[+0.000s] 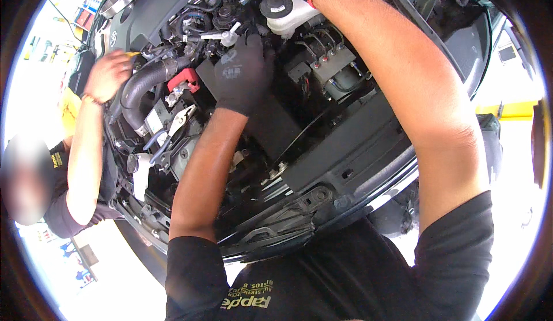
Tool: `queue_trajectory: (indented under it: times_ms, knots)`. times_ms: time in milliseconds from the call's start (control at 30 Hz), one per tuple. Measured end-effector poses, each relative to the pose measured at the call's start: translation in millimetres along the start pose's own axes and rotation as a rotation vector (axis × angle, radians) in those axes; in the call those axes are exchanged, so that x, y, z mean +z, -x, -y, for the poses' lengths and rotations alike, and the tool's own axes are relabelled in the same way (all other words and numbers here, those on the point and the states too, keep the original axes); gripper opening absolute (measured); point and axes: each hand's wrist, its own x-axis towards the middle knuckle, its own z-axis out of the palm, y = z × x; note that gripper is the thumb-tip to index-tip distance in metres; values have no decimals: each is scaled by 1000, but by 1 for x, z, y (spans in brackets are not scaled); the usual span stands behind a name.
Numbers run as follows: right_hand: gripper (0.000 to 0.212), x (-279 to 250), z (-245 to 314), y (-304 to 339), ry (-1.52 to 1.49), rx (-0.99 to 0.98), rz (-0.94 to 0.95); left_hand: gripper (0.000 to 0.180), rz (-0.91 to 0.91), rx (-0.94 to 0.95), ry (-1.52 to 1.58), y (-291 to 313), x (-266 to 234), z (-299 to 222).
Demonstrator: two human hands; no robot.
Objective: The person removes a black plastic engine component from the engine bay of a car, then carries it to a workbench and wipes it with a cloth. A coworker is visible nearby.
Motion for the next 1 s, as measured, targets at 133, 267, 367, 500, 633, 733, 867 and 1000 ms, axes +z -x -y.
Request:
queue_trajectory:
  times_ms: [133, 267, 367, 500, 633, 733, 867, 1000]
  knots:
    - [26, -5, -19, 10, -47, 89, -57, 16, 21, 115, -72, -16, -2, -10]
    - [30, -45, 7, 24, -5, 95, 51, 17, -104, 208, -39, -15, 18, 17]
    - [31, -38, 2, 15, -36, 149, -21, 15, -117, 225, -16, -9, 19, 12]
    - [32, -33, 1, 9, 0, 98, -96, 15, 1, 200, -53, 0, 21, 11]
    - [33, -35, 3, 13, -27, 146, -63, 14, -17, 318, -41, 0, 25, 23]
    - [33, -34, 1, 15, -16, 155, -16, 17, -56, 323, 55, -2, 21, 23]
    - [32, -30, 3, 16, -9, 162, 19, 19, -57, 308, 58, -5, 24, 31]
    - [33, -28, 0, 17, 22, 122, 60, 18, -108, 233, -30, -14, 17, 17]
